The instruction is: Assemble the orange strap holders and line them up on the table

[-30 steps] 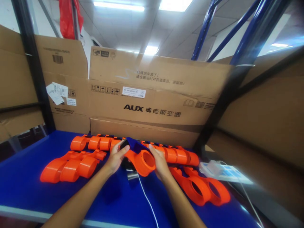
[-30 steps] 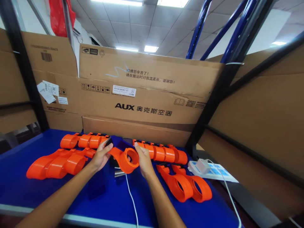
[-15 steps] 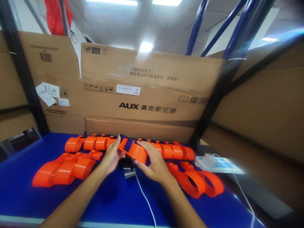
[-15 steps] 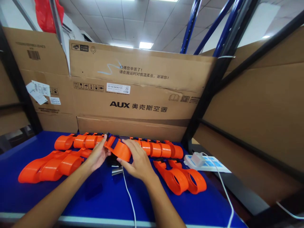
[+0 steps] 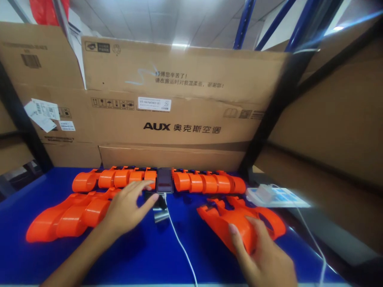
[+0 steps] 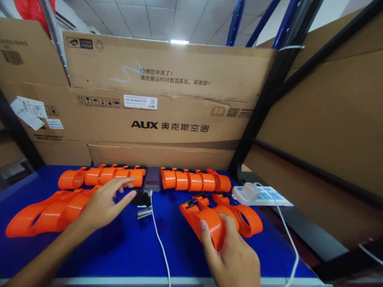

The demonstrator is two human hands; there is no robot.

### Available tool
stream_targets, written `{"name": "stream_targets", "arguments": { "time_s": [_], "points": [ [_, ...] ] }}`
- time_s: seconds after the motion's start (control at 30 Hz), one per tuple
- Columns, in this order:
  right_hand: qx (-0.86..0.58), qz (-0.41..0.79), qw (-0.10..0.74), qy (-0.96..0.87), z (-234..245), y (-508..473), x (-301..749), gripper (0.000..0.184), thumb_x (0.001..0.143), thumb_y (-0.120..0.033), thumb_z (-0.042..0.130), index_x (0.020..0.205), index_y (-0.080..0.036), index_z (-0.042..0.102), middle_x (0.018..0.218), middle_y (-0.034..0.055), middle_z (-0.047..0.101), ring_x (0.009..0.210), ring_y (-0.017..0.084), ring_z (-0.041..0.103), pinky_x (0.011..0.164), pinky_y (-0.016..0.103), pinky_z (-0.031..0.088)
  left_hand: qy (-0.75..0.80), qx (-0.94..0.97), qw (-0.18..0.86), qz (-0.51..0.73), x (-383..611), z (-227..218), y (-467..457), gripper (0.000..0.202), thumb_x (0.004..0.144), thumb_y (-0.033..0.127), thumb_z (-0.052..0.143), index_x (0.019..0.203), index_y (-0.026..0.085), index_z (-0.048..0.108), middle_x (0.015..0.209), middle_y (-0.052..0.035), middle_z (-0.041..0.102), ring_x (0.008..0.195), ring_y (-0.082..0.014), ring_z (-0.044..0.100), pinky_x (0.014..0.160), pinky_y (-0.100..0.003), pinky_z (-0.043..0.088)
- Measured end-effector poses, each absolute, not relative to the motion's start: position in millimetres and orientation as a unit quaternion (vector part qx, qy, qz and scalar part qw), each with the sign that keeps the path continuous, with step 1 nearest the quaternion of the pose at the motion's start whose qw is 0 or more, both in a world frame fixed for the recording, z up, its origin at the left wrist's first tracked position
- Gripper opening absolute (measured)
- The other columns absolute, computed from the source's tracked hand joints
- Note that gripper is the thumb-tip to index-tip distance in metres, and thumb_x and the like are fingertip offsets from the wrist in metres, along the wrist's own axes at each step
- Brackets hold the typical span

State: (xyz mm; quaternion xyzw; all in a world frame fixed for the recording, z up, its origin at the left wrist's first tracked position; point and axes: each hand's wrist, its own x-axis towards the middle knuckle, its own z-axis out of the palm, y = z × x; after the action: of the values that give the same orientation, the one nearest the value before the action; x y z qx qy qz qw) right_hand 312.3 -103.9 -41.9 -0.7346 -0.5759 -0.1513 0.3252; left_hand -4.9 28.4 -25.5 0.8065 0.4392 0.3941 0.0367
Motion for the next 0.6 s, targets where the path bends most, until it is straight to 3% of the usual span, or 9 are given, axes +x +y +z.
{"name": "stream_targets", "arguments": {
  "time_s": [0.07, 0.17, 0.33, 0.47, 0.6],
  "points": [
    [-0.758, -0.148, 0.293, -0.563, -46, -108, 312, 0.051, 0.094, -0.06, 0.041, 0.117, -0.018, 0.056, 0.074, 0.0085, 0.074, 0.059, 0.03, 0.072, 0.046, 0.034, 0.052, 0.414, 0.814, -0.097, 0.395, -35, -15, 24, 0.039, 0.086, 0.043, 0.065, 0.12, 0.022, 0.064, 0.117, -0.0099, 0.071, 0.106, -0.0296, 0.064, 0.096, -0.047, 0.046],
    [-0.767, -0.148, 0.268, -0.564, -49, -106, 304, 0.054, 0.097, -0.055, 0.037, 0.136, -0.018, 0.048, 0.088, 0.0105, 0.076, 0.068, 0.029, 0.074, 0.049, 0.033, 0.053, 0.397, 0.837, -0.189, 0.326, -87, 2, 23, 0.042, 0.086, 0.041, 0.065, 0.125, 0.024, 0.063, 0.123, -0.0093, 0.069, 0.112, -0.0315, 0.062, 0.099, -0.05, 0.044],
    [-0.76, -0.152, 0.227, -0.59, -53, -98, 297, 0.047, 0.1, -0.048, 0.034, 0.14, -0.028, 0.05, 0.123, 0.0081, 0.069, 0.092, 0.027, 0.074, 0.051, 0.029, 0.054, 0.386, 0.897, -0.177, 0.12, -162, 2, 21, 0.068, 0.081, 0.053, 0.068, 0.144, 0.038, 0.047, 0.145, -0.0053, 0.055, 0.13, -0.0369, 0.05, 0.105, -0.055, 0.039],
    [-0.759, -0.184, 0.219, -0.585, -53, -95, 299, 0.046, 0.099, -0.05, 0.039, 0.134, -0.027, 0.058, 0.111, 0.009, 0.068, 0.076, 0.023, 0.072, 0.039, 0.025, 0.045, 0.387, 0.906, -0.146, 0.091, -186, -32, 21, 0.077, 0.076, 0.044, 0.073, 0.147, 0.034, 0.045, 0.143, -0.0101, 0.056, 0.132, -0.0395, 0.048, 0.108, -0.058, 0.034],
    [-0.733, -0.233, 0.262, -0.583, -46, -95, 295, 0.048, 0.096, -0.051, 0.044, 0.134, -0.026, 0.059, 0.11, 0.0128, 0.06, 0.074, 0.022, 0.068, 0.038, 0.024, 0.042, 0.382, 0.911, -0.121, 0.103, -179, -55, 23, 0.071, 0.08, 0.032, 0.068, 0.147, 0.037, 0.045, 0.139, -0.0074, 0.06, 0.126, -0.0367, 0.054, 0.109, -0.058, 0.034]
  ]
}}
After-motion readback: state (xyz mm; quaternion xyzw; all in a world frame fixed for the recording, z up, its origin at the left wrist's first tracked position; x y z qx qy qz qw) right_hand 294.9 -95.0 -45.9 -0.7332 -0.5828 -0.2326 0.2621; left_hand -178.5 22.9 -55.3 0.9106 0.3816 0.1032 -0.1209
